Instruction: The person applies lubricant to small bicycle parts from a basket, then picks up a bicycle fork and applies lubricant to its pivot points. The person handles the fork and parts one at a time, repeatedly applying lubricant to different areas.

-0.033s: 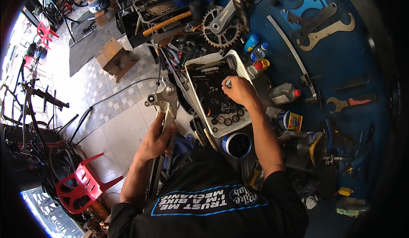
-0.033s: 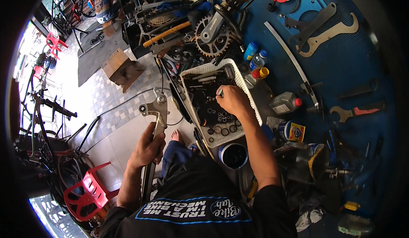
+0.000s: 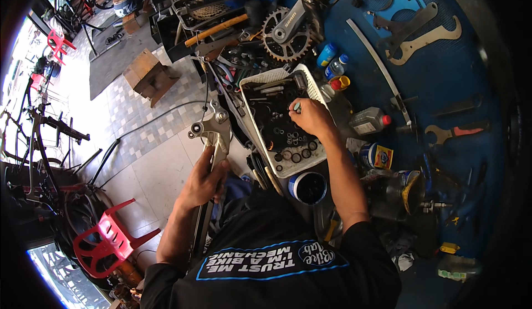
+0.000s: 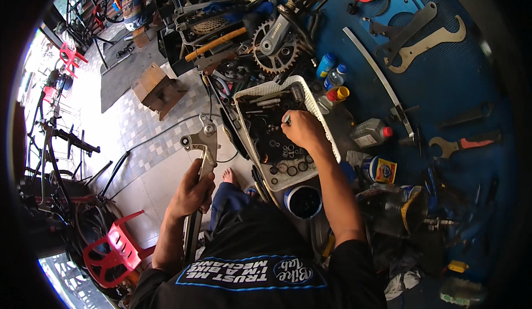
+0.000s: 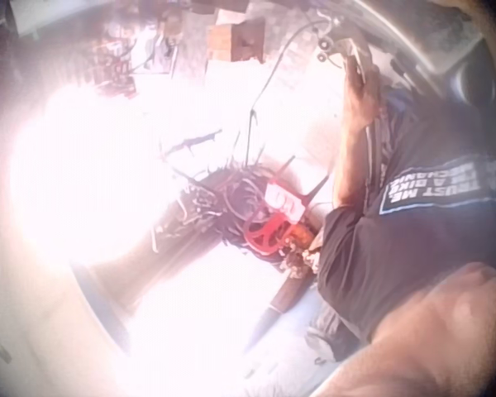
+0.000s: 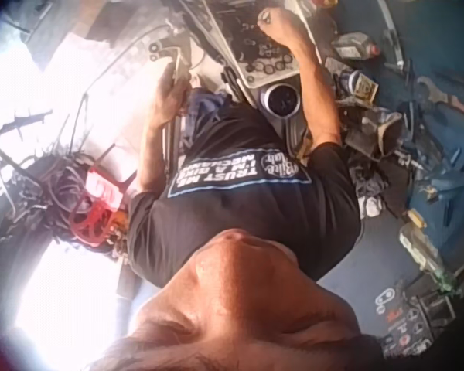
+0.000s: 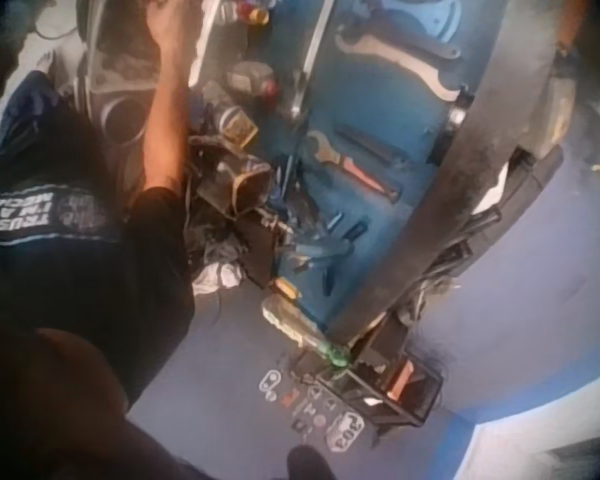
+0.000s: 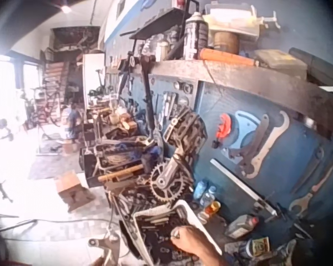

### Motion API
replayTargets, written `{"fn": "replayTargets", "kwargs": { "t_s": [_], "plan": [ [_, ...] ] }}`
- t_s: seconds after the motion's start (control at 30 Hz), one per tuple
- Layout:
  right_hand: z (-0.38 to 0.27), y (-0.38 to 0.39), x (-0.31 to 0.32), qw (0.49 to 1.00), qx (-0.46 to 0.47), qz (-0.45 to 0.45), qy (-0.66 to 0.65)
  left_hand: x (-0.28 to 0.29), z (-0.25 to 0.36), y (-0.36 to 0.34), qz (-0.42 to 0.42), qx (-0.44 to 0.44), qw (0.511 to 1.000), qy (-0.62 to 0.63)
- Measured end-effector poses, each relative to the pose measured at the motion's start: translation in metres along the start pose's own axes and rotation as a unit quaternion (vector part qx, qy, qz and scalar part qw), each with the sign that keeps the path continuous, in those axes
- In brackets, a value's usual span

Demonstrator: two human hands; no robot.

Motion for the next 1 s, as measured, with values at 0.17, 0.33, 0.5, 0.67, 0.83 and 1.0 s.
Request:
{"fn": "replayTargets", "kwargs": {
  "t_s": [0.17, 0.33, 0.5, 0.67, 0.83, 1.0],
  "plan": [
    [0.010, -0.008, -0.007, 1.000, -0.009, 0.008, 0.000, -0.001, 0.000, -0.007, -0.007, 0.010, 1.000, 0.007],
    [0.015, -0.010, -0.014, 1.000, 0.000, 0.024, 0.012, -0.006, 0.002, -0.011, -0.011, 0.013, 1.000, 0.007],
    [0.018, -0.008, -0.025, 0.999, 0.050, 0.000, 0.020, -0.007, -0.002, -0.013, -0.009, 0.024, 1.000, 0.002],
    [-0.001, 0.001, -0.071, 0.980, 0.174, -0.064, 0.078, -0.008, -0.002, -0.017, -0.015, 0.039, 0.999, -0.019],
    [-0.015, 0.007, -0.082, 0.970, 0.183, -0.100, 0.125, -0.011, -0.002, -0.017, -0.013, 0.023, 0.998, -0.052],
    [-0.016, 0.009, -0.085, 0.970, 0.193, -0.084, 0.120, -0.015, 0.005, -0.019, -0.028, 0.011, 0.996, -0.078]
  ]
}}
Point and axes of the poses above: each hand's wrist, its own y-axis away from the middle knuckle, its own x-axis out of the back of the hand, z = x × y, the point moved 1 cm from there along -y, towards the middle knuckle, and after that the axes turned 11 degrees about y, right-handed, at the moved point
